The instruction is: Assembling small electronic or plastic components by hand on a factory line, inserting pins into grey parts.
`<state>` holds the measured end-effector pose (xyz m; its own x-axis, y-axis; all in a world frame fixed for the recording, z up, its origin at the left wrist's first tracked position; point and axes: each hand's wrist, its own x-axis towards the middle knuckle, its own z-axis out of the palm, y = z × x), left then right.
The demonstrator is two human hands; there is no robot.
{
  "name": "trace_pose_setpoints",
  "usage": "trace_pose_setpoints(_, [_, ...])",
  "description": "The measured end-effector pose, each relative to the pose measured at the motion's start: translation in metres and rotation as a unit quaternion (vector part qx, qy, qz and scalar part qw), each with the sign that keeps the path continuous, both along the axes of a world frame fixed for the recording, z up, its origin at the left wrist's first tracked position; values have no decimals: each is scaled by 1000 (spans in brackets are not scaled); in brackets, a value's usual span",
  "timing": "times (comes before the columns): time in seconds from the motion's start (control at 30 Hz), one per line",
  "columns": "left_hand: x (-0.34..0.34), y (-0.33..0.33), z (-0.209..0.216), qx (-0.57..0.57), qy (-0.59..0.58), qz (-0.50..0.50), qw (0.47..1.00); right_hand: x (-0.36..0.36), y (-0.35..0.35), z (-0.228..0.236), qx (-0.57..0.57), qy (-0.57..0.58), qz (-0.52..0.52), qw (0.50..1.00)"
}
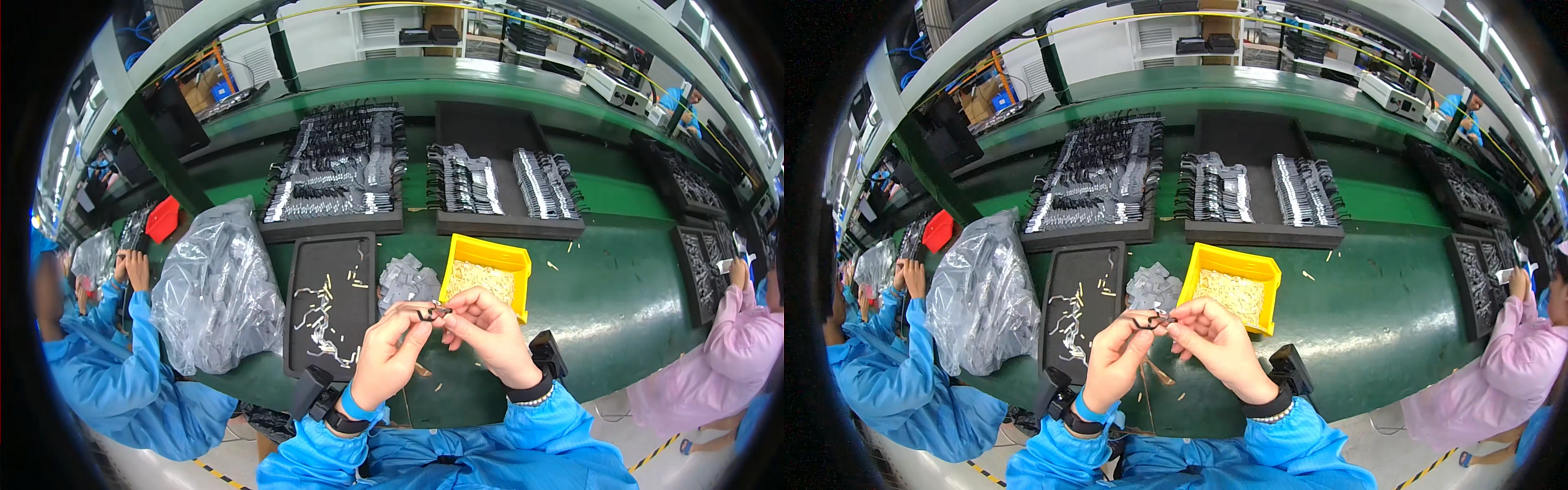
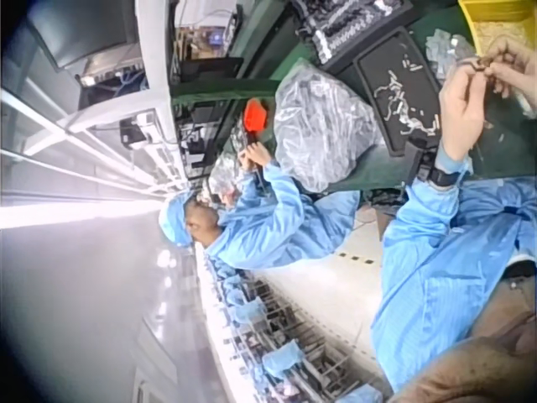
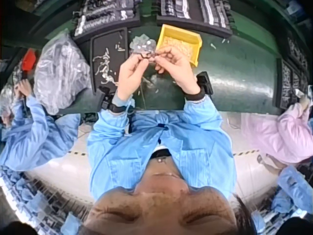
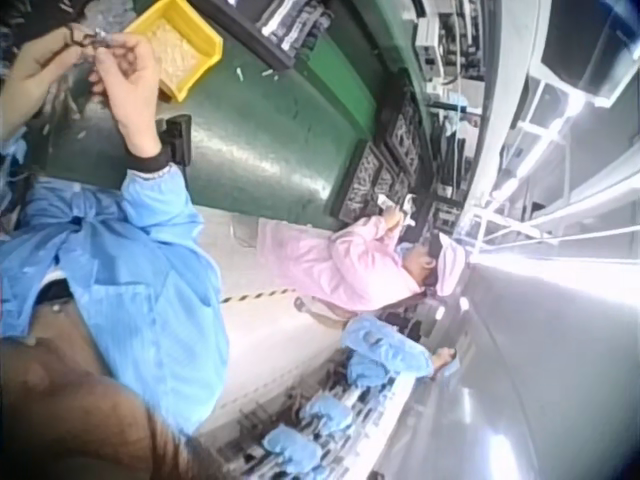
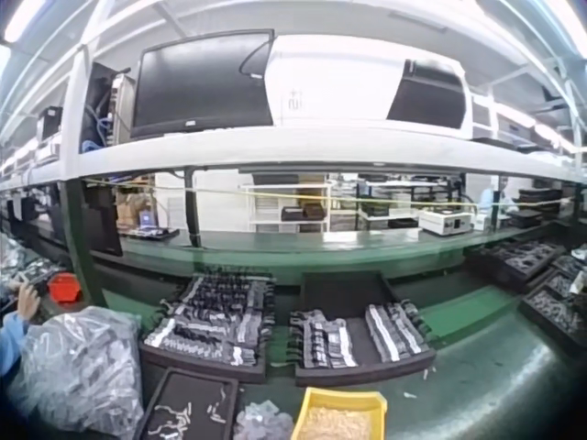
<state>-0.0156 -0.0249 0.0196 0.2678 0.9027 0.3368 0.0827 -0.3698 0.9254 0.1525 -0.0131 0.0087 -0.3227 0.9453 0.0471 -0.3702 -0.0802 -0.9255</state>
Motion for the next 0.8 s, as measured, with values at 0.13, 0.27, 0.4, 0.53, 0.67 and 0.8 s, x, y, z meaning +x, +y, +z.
trace_pose_setpoints(0.13, [10, -5, -4, -118, -162, 24, 979, -4, 0, -1, 15, -12, -41, 999])
trace_pose_setpoints(0.27, [29, -8, -19, -131, -333, 48, 933, -5, 2, -10, 29, 33, -58, 997])
trace_pose_setpoints(0.4, [33, -7, -16, -165, -423, 51, 890, -7, 2, -11, 11, 109, -74, 991])
trace_pose_setpoints(0.53, [1, 0, -11, -75, -312, 217, 922, 1, 5, -15, -50, 178, -92, 978])
trace_pose_setpoints(0.67, [-55, 14, -18, 19, 171, 334, 927, 11, 7, -14, -41, 179, -91, 979])
trace_pose_setpoints(0.8, [-72, 5, -15, 95, 513, 336, 784, 11, 6, -13, -18, 161, -87, 983])
